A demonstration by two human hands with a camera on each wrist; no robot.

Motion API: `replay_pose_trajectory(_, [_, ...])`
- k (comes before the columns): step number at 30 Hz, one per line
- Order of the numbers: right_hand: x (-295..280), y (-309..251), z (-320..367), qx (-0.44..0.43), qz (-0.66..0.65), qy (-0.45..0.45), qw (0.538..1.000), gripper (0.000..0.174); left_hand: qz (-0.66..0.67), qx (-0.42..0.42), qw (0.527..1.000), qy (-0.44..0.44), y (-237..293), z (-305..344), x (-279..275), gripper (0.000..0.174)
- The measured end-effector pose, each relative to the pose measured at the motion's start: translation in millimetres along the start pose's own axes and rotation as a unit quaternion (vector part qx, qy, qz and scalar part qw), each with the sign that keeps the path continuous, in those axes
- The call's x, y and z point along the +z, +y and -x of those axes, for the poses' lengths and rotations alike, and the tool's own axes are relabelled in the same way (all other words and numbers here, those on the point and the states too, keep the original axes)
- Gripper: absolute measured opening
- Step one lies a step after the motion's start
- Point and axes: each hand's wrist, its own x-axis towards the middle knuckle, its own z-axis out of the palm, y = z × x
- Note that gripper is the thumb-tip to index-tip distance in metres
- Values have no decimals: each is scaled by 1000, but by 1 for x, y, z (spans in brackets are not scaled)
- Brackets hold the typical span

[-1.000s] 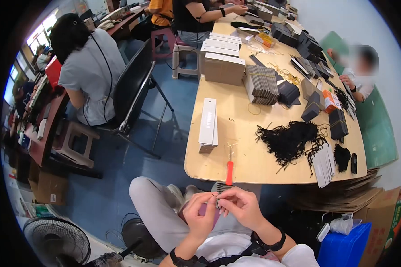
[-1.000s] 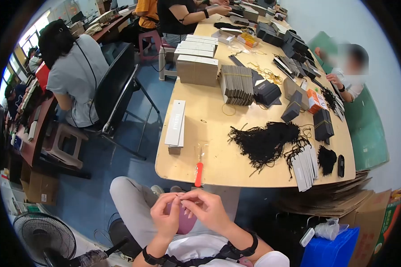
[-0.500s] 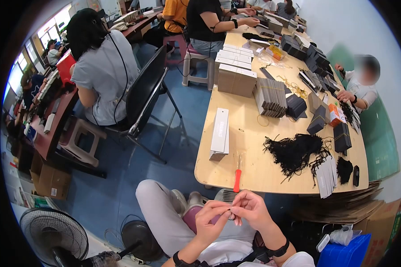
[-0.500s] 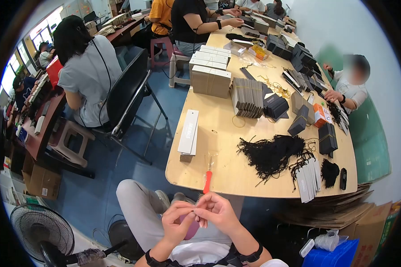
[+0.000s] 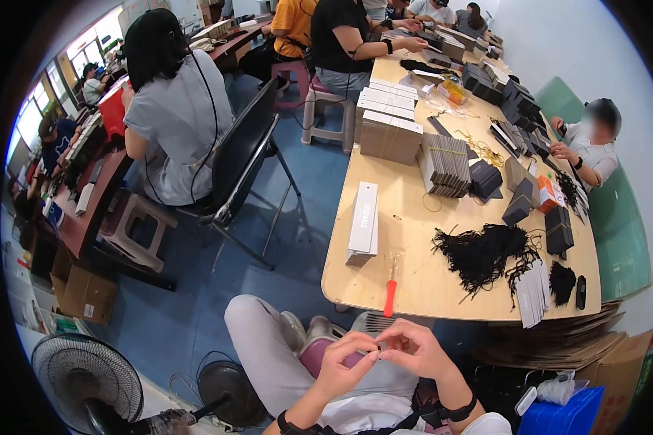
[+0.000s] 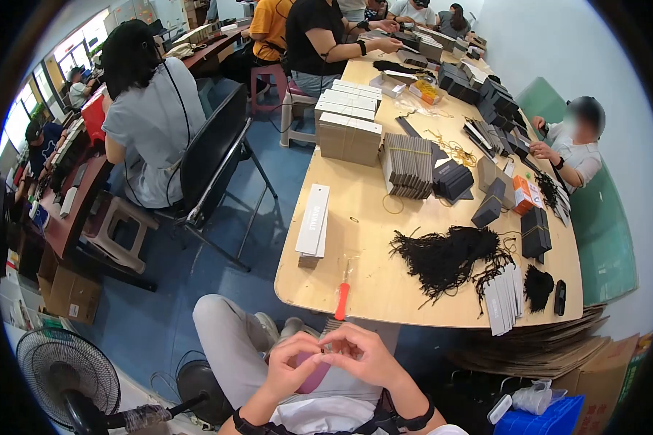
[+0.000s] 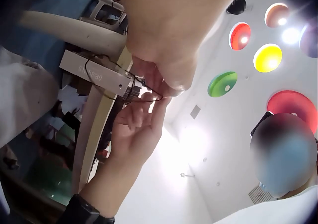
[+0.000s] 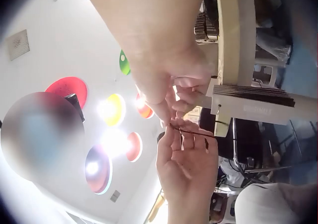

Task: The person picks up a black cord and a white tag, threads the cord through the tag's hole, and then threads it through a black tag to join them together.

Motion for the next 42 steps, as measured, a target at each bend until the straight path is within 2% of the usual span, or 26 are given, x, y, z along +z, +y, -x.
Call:
replay_pose_trajectory(1, [-3,1,-2,-73,73,-9,995,11,7,-13,1000,-27,3,-1,-1,8])
replay_pose_trajectory(2, [-5,1,-3,-73,73,-9,995,11,13,-25,998,-54,4,-1,-2,7])
replay_pose_trajectory(4, [-8,1,-5,-33,-83,-64,994,5,30,-33,995,-93,0,-2,-6,7])
replay_pose_trajectory(6, [-15,1,-7,-14,-107,-99,989,6,47,-40,990,-131,-5,0,-5,8])
replay_pose_trajectory(7, [-18,2,-9,7,-130,-135,982,7,122,-64,980,-144,-8,2,-2,8])
replay_pose_trajectory(8, [-19,4,-9,8,-130,-137,982,7,197,-88,964,-156,-8,4,0,9])
replay_pose_trajectory(12, [-19,14,-10,-46,-95,-153,983,6,257,-123,944,-167,-3,5,-1,12])
replay_pose_trajectory(14, [-17,18,-10,-60,-87,-149,983,6,245,-206,929,-187,-4,6,-7,13])
replay_pose_trajectory(16, [-15,22,-9,-102,-57,-109,987,5,228,-190,942,-158,-7,8,-4,11])
replay_pose_trajectory(18, [-11,17,-3,-71,-76,-78,992,5,211,-173,954,-128,1,5,2,10])
replay_pose_trajectory(20, [-9,18,-1,-41,-93,-47,994,5,197,-174,965,-20,13,2,7,11])
replay_pose_trajectory(21, [-8,23,-1,-45,-90,-12,995,5,197,-174,965,-19,8,4,6,11])
replay_pose_trajectory(24, [-4,23,-1,-41,-64,57,995,5,81,-185,979,-14,-2,12,-4,12])
replay_pose_trajectory(26, [-2,24,-1,-32,-43,89,995,5,281,-303,910,-15,2,14,-10,16])
replay_pose_trajectory(27, [1,27,1,-42,0,89,995,5,280,-303,911,-13,6,13,-8,16])
replay_pose_trajectory(28, [3,29,2,-52,42,89,994,6,318,-299,899,38,11,11,-1,16])
replay_pose_trajectory(29, [6,31,2,-54,40,87,994,6,355,-294,883,89,13,9,4,16])
replay_pose_trajectory(30, [9,32,4,-60,13,78,995,6,354,-293,884,90,11,10,8,16])
replay_pose_trajectory(32, [11,30,5,-67,-15,72,995,7,136,-174,970,104,4,11,14,16])
replay_pose_trajectory(33, [11,27,6,-58,-29,70,995,8,136,-174,970,102,4,13,15,16])
replay_pose_trajectory(35, [9,25,6,-48,-43,69,996,8,-21,-135,988,74,8,16,16,10])
replay_pose_trajectory(36, [7,25,7,-49,-41,64,996,9,-21,-135,988,74,11,15,15,10])
replay_pose_trajectory(38, [5,26,8,-50,-38,61,996,9,-144,-94,985,23,17,13,13,11])
replay_pose_trajectory(39, [3,26,9,-36,-57,50,996,9,-144,-94,985,23,14,13,13,11])
replay_pose_trajectory(41, [3,26,10,-21,-76,41,996,8,92,-181,979,-21,3,13,11,14])
replay_pose_trajectory(42, [4,25,11,-13,-135,24,990,8,92,-182,979,-23,-1,14,10,14])
